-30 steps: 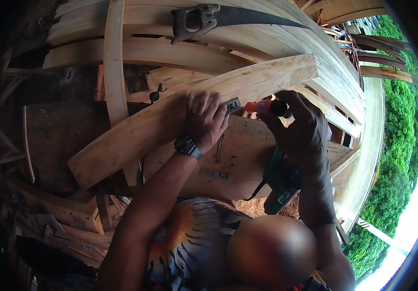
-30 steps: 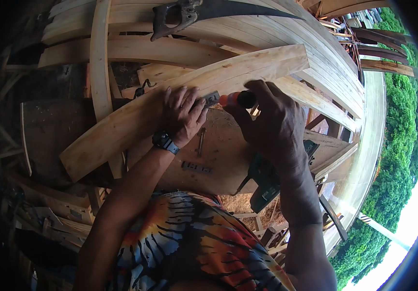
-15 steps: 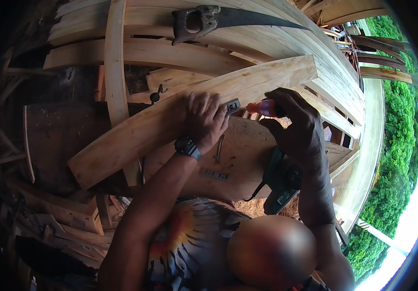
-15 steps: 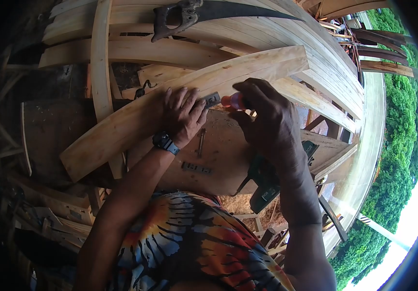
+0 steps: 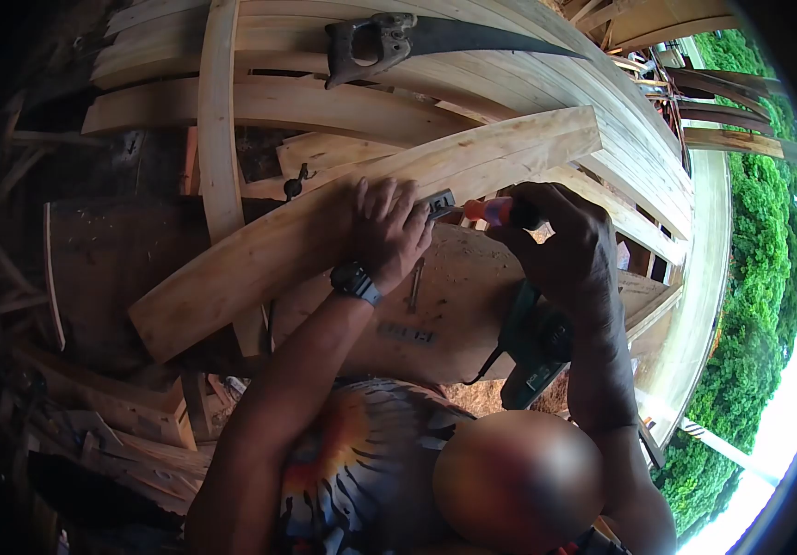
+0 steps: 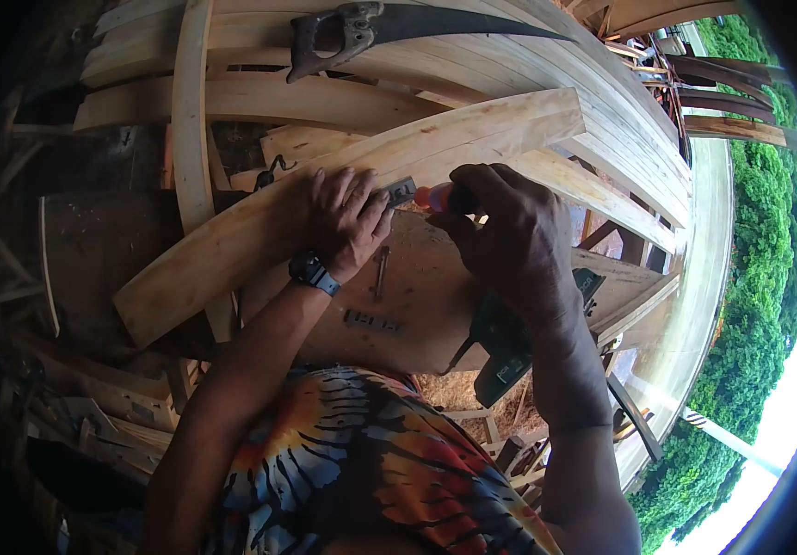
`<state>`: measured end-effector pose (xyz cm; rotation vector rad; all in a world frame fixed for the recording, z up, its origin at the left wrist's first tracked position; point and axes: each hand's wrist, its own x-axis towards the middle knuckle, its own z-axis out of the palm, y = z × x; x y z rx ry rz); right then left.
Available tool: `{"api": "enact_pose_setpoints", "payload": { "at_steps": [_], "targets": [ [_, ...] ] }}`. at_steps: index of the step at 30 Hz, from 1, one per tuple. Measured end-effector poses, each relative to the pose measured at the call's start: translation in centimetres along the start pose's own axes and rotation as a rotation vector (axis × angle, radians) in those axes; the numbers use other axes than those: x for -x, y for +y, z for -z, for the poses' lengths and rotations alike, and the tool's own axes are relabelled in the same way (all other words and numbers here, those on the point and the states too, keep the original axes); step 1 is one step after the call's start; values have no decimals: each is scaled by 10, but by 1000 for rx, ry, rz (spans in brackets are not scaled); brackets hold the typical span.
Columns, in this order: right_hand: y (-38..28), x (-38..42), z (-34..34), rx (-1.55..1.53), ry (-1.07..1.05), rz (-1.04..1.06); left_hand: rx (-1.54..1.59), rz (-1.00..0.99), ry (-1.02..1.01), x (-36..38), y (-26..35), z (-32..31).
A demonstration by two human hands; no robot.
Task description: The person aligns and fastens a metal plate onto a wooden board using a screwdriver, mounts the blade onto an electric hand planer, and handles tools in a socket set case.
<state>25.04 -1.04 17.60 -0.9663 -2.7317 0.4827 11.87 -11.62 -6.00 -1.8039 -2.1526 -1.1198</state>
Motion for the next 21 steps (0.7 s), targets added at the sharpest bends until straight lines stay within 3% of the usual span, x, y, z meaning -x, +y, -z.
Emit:
{"api": "enact_pose_setpoints", "payload": {
  "at_steps": [21],
  "targets": [
    [4,5,-4,7,73,-24,-23,3,18,-2,2,1]
  ]
}}
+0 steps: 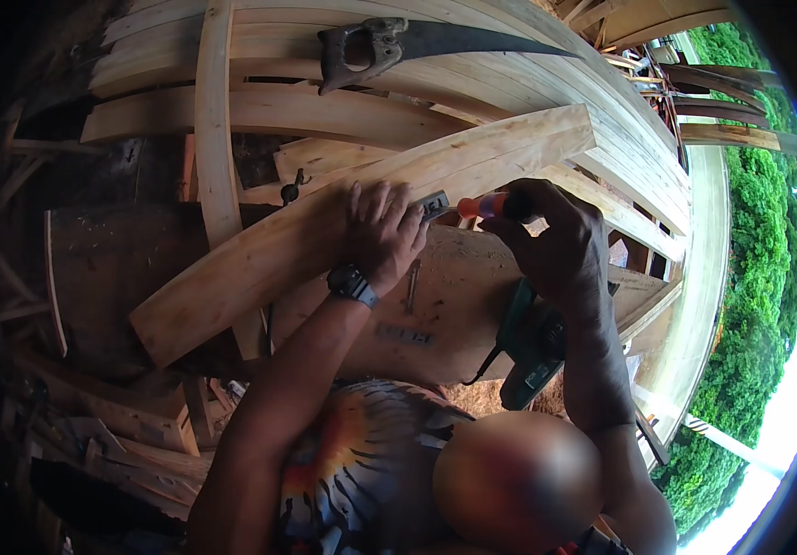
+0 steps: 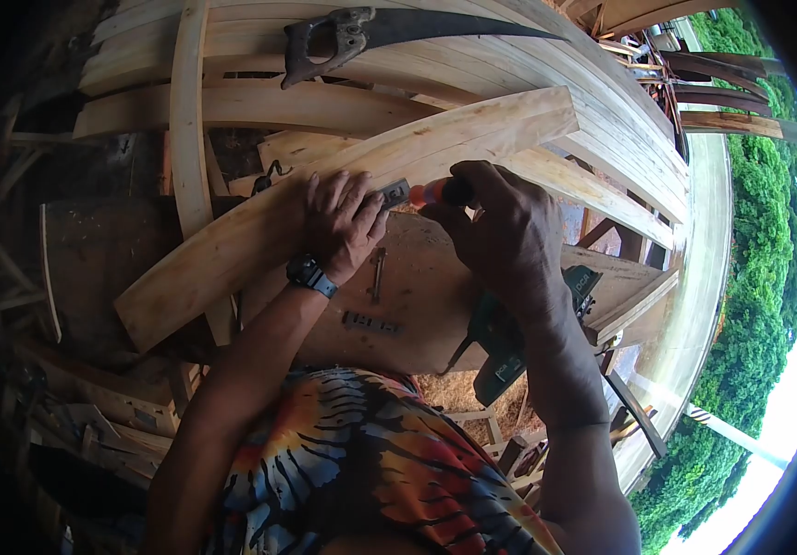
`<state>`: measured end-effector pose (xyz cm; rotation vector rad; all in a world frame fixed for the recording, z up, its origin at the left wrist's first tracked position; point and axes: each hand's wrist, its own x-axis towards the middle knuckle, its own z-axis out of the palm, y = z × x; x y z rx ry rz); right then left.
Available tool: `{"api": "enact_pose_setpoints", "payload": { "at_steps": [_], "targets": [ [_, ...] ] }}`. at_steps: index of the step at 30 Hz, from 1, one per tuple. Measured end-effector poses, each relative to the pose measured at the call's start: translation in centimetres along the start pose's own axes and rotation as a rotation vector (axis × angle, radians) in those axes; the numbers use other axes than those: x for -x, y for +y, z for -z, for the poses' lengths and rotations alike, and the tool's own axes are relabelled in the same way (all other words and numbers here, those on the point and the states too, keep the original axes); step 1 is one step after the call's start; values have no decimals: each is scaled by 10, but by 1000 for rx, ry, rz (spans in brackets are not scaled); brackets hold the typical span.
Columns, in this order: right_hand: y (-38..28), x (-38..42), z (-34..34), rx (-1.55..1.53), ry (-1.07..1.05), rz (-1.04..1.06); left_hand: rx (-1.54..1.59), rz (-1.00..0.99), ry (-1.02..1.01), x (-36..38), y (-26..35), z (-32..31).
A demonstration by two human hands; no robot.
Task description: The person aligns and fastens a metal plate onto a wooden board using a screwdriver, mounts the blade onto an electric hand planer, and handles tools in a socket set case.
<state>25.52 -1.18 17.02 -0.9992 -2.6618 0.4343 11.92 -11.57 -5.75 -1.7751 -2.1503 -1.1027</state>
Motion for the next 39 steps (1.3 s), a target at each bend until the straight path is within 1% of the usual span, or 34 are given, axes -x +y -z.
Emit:
{"api": "enact_pose_setpoints", "payload": {
  "at_steps": [3,7,9,13,17,19,22,25,28,34,39],
  "targets": [
    [-9,1,8,1,67,6,13,28,-2,-1,2,1],
    [-19,6,16,-43,105,-21,48,52,-77,-5,2,13],
    [-24,9,18,-43,88,-34,125,87,-115,-8,5,25],
    [-29,13,15,-73,78,-9,95,141,-124,-4,-2,50],
    [-26,15,6,-106,24,18,56,124,-102,14,-11,46],
    [-25,14,1,-93,17,44,49,137,-100,10,-9,47],
    [-26,15,0,-114,-62,-35,42,179,-124,7,-6,45],
    [-27,15,-1,-119,-84,-45,13,169,-116,8,-8,42],
    [-27,12,-5,-108,-5,59,-3,150,-99,9,-8,41],
    [-26,12,-6,-113,-6,67,-9,153,-87,8,-7,40],
    [-26,12,-7,-114,-20,59,46,156,-74,12,-9,32]
  ]
}}
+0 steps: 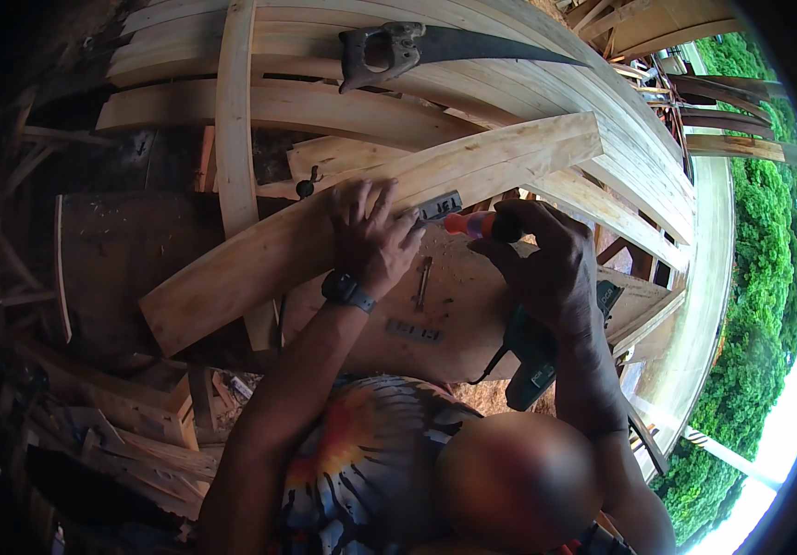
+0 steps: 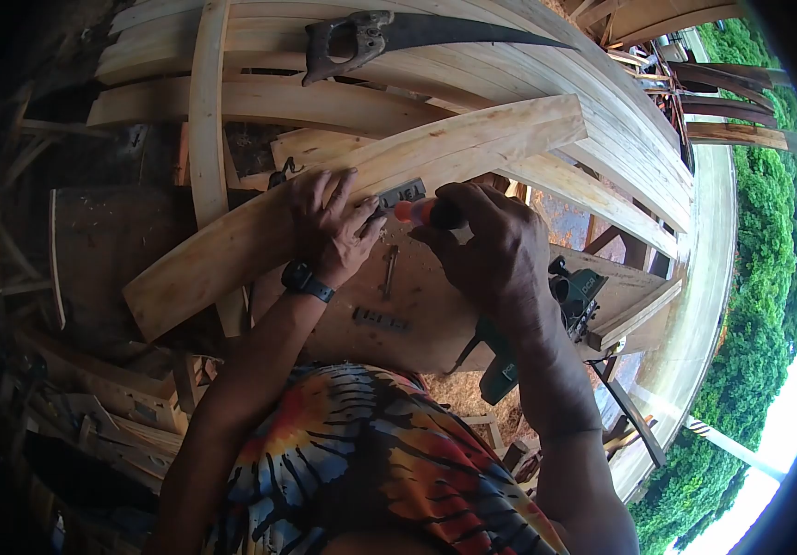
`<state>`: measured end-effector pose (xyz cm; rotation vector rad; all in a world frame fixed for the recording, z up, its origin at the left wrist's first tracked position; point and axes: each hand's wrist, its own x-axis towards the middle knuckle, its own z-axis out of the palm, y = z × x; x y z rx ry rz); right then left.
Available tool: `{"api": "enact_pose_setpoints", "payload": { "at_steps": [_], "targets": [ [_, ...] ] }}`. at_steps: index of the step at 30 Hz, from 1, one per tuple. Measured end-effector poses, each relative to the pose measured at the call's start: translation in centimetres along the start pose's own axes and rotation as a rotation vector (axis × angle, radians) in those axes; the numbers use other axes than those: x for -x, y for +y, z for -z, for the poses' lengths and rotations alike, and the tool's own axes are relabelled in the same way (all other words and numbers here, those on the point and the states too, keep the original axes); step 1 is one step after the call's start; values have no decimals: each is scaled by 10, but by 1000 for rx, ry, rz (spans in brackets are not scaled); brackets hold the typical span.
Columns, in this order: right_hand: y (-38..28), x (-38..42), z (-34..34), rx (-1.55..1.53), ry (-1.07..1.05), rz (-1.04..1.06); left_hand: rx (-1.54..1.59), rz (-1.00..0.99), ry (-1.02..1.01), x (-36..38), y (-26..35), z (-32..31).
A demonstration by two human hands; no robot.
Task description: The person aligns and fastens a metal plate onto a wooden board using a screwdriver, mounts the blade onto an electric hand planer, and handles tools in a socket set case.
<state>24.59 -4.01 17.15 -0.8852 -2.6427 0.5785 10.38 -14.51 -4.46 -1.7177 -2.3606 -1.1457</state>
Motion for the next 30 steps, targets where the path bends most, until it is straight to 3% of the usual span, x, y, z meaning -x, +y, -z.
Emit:
{"api": "enact_pose_setpoints", "payload": {
  "at_steps": [7,16,19,21,25,28,30],
  "targets": [
    [2,1,-1,22,-20,-22,-20,-8,4,-3,3,5],
    [3,-7,5,3,-139,177,5,7,-3,0,0,-1],
    [-4,-6,0,57,-172,-82,5,4,7,0,1,0],
    [-10,-9,-4,38,-71,-1,12,6,-3,0,1,0],
    [6,-13,-5,115,-123,261,2,13,-1,1,1,-1],
    [3,-11,-7,189,-211,57,2,11,13,0,1,-2],
    [0,-13,-10,119,-152,62,5,13,9,0,1,-2]
  ]
}}
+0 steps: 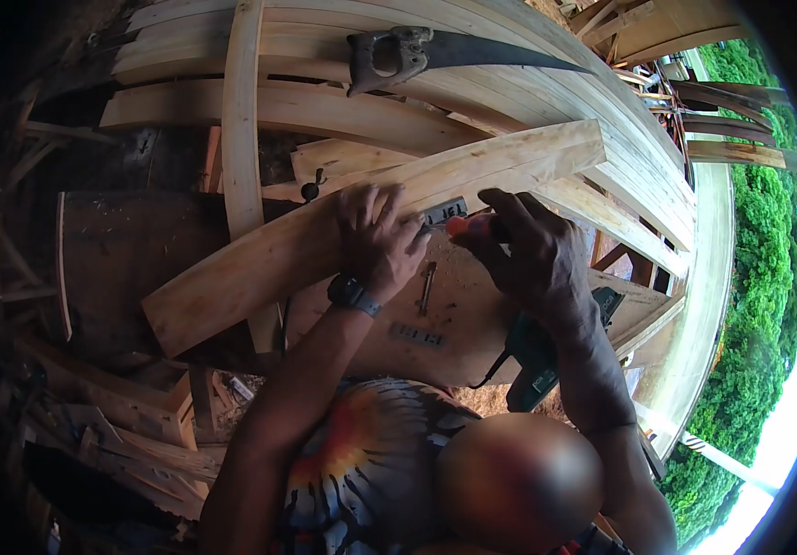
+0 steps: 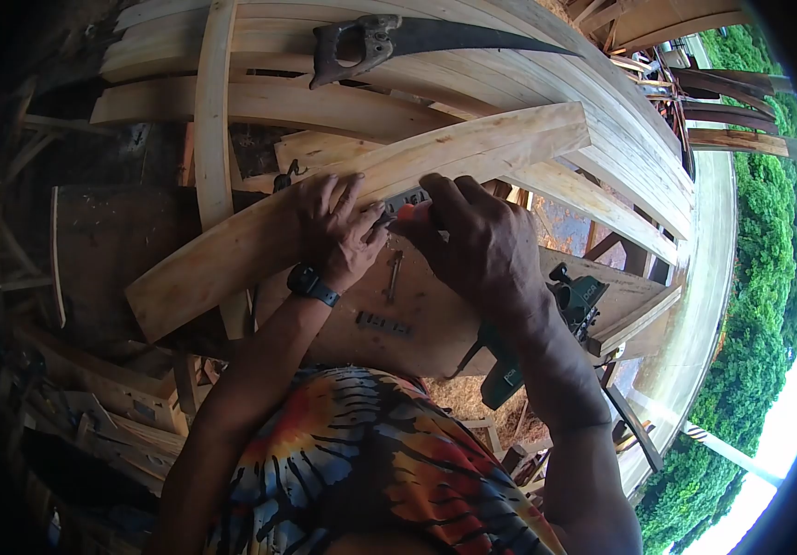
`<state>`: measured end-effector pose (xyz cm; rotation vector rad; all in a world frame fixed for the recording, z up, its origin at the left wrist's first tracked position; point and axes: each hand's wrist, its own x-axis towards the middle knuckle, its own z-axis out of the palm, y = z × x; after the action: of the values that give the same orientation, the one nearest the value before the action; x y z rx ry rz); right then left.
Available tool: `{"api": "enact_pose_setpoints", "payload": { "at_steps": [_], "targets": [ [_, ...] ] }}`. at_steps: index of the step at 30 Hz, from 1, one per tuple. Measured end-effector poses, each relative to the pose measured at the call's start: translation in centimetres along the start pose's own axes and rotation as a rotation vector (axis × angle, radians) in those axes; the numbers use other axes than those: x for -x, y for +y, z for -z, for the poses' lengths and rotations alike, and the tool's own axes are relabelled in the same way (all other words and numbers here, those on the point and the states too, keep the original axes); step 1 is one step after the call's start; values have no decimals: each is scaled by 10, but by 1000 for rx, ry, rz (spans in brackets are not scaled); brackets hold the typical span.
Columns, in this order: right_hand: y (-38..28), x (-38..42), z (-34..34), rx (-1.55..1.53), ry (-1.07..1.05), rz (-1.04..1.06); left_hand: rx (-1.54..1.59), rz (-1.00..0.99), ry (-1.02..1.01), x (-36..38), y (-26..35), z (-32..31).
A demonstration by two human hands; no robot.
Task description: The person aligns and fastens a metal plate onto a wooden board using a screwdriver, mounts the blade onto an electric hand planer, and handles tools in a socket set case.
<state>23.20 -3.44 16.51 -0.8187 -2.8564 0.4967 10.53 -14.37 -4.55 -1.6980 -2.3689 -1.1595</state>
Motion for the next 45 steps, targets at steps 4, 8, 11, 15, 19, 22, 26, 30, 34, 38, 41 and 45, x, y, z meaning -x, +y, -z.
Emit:
{"api": "enact_pose_setpoints", "payload": {
  "at_steps": [4,8,11,15,19,22,26,30,34,38,41,45],
  "targets": [
    [11,-5,-4,18,63,255,-35,-1,-11,-1,1,2],
    [6,2,-3,87,-105,-15,-39,4,-25,0,1,3],
    [0,-1,-3,15,21,25,-39,0,-16,-1,1,4],
    [0,-1,2,39,0,100,-35,-1,0,-1,1,2],
    [2,-2,-2,87,-40,-49,-35,3,-1,-2,2,2],
    [-4,-9,3,38,65,118,-41,-1,1,-2,2,2],
    [-4,-5,4,109,-42,-47,-30,6,-6,-1,1,0],
    [-3,-6,2,32,63,109,-26,7,-9,-1,1,1],
    [-4,-5,2,77,-66,-58,-42,4,-3,1,0,-1],
    [-9,-8,2,-72,31,8,-29,16,-24,0,1,1],
    [-5,-7,2,0,-8,58,-25,19,-33,0,1,2],
    [-11,-9,7,-18,-47,-26,-33,14,-33,0,0,2]
  ]
}}
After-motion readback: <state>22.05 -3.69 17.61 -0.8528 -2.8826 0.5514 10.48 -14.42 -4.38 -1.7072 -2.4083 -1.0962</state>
